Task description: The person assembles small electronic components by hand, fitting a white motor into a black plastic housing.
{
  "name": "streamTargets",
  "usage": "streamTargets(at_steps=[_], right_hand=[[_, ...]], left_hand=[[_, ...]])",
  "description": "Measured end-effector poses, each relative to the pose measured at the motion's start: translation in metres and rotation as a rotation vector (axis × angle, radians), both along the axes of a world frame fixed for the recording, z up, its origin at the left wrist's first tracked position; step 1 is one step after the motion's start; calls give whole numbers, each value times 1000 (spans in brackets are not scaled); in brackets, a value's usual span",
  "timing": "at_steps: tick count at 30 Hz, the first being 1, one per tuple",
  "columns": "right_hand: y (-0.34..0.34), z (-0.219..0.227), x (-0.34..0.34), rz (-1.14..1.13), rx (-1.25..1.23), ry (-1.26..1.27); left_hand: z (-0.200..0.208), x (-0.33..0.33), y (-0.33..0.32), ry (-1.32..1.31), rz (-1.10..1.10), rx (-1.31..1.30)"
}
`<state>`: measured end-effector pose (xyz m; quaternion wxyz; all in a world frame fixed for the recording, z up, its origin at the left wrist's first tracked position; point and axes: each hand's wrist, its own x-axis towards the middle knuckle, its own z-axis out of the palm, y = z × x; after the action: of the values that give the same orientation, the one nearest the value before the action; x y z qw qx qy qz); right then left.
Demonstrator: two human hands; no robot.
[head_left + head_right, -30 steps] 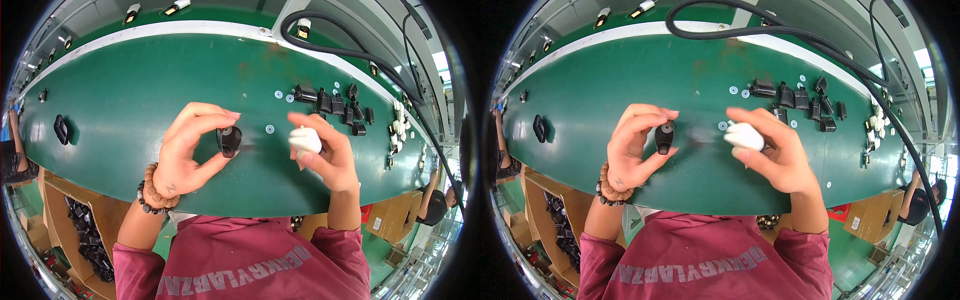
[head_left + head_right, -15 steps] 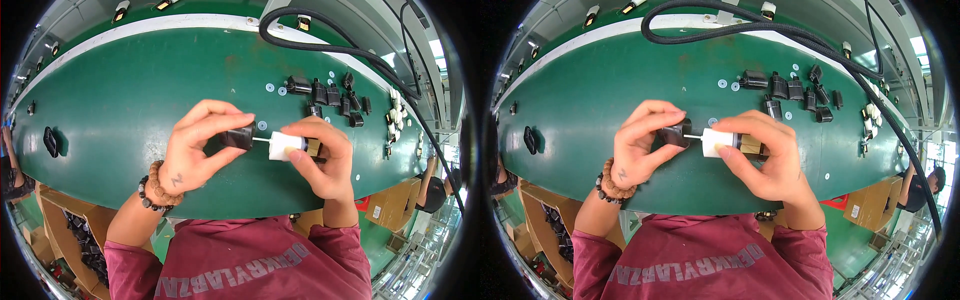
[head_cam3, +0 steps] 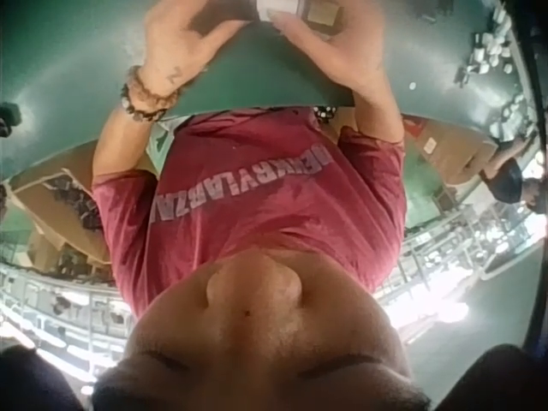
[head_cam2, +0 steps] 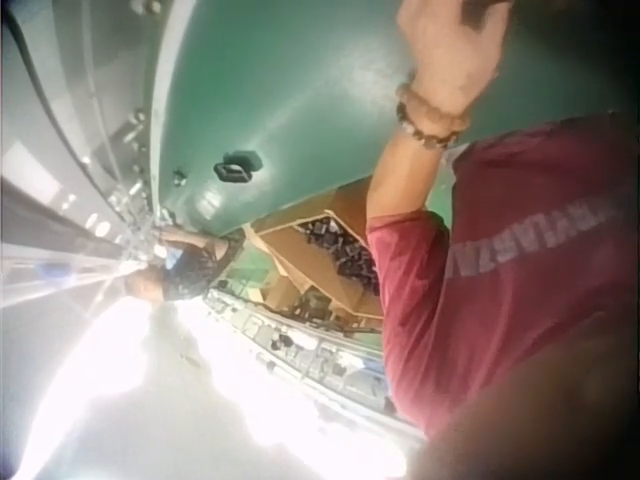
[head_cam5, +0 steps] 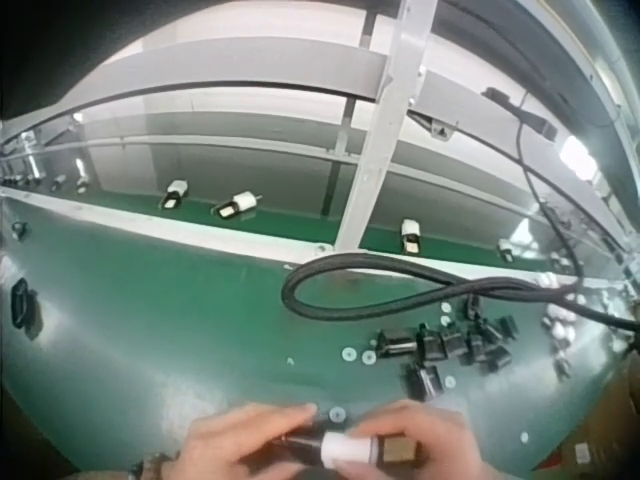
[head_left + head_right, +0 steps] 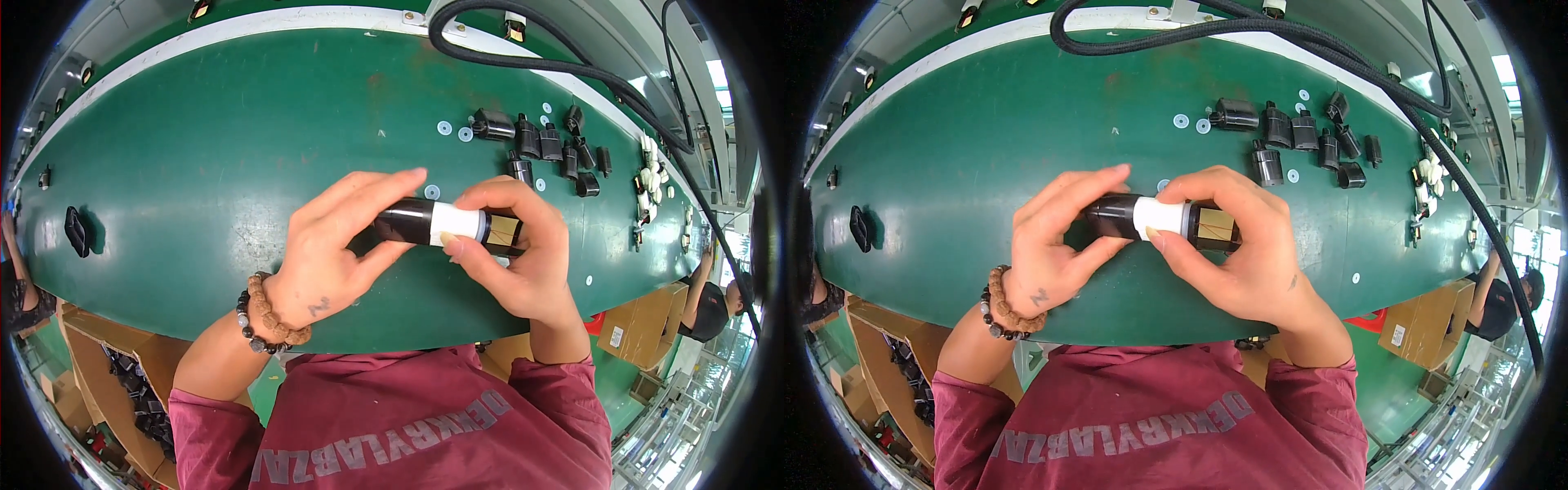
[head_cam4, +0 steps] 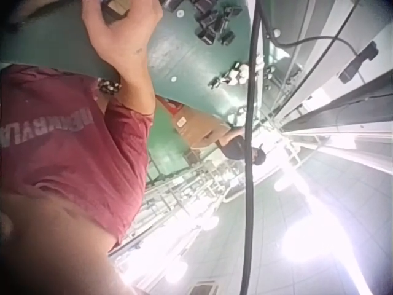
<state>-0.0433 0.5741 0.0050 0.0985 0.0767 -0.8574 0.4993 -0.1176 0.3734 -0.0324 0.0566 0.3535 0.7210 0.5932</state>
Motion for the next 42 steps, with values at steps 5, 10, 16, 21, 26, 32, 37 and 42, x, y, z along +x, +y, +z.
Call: streamTargets(at_steps=[5,10,16,21,26,32,37,42], right_hand=[[-2,5,2,-9,-446,-358],[-5,5,3,-8,-501,-352],[5,-5,-1,129,-165,-156],[5,-11,-3,156,-121,-89],[14,-18,-5,161,-351,-136],[-6,-41,-5,-27,-927,-202],[-24,-49,4,-27,-1206,-379],[-37,-45,9,-1,-1349,-606]], left_hand=[[-7,-2,-3,108,-51,50],[-8,0,-2,122,-9,89],[-10,2,-1,174,-64,66],[-8,5,-2,158,-63,-31],[-2,11,-2,-309,-188,187],[-4,8,-7,-122,-134,234],[2,6,-8,170,-9,148],[4,10,-6,155,105,169]])
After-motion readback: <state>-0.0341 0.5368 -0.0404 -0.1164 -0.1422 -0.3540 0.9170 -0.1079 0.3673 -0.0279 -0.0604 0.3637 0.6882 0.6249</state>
